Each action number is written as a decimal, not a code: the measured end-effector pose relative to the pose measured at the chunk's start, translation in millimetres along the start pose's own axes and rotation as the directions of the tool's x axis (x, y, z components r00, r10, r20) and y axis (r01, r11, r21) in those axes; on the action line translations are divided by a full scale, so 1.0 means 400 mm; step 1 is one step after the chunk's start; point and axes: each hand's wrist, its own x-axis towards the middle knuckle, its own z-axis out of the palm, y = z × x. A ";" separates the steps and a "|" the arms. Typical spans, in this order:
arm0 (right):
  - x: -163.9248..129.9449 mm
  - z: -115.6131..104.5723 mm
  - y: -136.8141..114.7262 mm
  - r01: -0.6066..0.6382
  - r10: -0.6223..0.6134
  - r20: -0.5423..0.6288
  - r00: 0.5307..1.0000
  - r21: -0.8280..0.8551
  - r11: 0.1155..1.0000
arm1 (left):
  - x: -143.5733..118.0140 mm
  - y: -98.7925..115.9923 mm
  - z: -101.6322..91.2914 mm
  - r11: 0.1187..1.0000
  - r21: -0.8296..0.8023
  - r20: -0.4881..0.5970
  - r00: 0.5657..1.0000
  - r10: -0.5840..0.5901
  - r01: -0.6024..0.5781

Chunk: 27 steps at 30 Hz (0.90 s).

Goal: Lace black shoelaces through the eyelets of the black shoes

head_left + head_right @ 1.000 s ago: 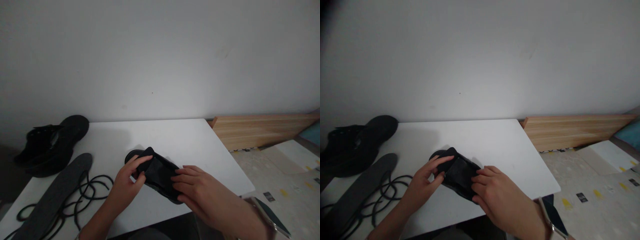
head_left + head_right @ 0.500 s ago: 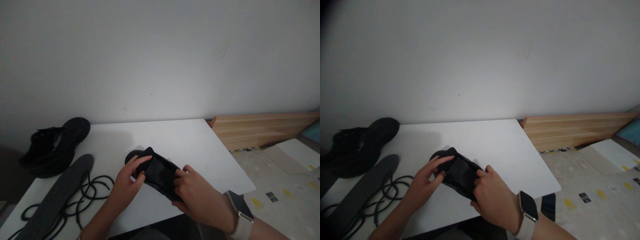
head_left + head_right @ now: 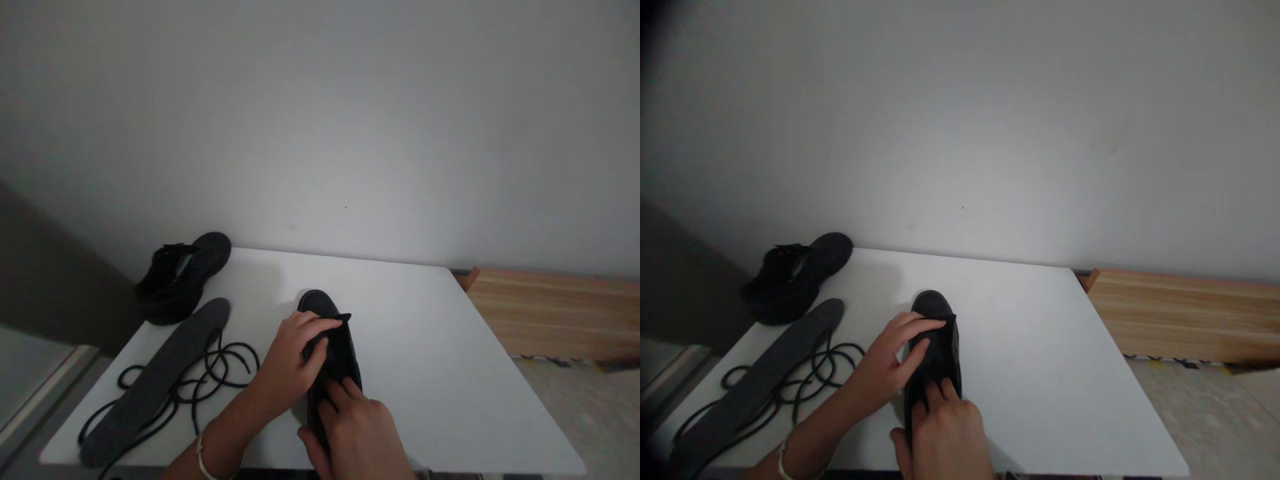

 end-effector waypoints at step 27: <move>0.019 -0.011 -0.053 -0.062 0.056 -0.151 0.987 -0.036 0.997 | -0.198 -0.269 -0.247 0.738 0.590 -0.137 0.941 -0.308 0.327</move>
